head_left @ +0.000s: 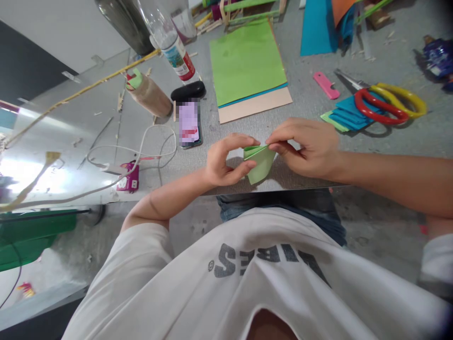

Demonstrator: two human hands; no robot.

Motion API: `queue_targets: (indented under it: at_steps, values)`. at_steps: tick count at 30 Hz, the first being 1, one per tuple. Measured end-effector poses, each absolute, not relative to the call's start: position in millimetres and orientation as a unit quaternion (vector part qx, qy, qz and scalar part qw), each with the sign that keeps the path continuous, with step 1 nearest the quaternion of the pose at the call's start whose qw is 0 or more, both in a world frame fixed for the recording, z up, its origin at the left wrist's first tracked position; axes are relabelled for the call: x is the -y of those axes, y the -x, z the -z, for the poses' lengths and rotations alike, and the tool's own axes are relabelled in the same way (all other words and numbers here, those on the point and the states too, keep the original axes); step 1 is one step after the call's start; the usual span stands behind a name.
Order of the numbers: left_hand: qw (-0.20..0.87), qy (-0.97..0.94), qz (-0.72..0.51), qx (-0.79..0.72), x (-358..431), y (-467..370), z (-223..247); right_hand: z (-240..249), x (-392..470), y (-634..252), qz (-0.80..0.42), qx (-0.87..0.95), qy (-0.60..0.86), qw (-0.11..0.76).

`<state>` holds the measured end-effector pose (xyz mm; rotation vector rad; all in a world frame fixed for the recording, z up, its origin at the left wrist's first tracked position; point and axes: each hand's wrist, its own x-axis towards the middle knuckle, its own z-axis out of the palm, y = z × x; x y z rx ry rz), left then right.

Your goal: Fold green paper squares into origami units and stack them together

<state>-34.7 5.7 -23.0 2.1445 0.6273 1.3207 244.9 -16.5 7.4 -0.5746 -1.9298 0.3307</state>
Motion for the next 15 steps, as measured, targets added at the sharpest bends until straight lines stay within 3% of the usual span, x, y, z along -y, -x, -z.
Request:
queue_targets:
  at_steps: [7, 15]
  values:
    - [0.131, -0.802, -0.548, -0.198, -6, 39, 21, -8, 16, -248, -0.175, 0.804, 0.275, 0.497]
    - [0.198, -0.784, -0.538, -0.238, -1, 35, 12, -9, 13, -246, -0.145, 0.804, 0.249, 0.520]
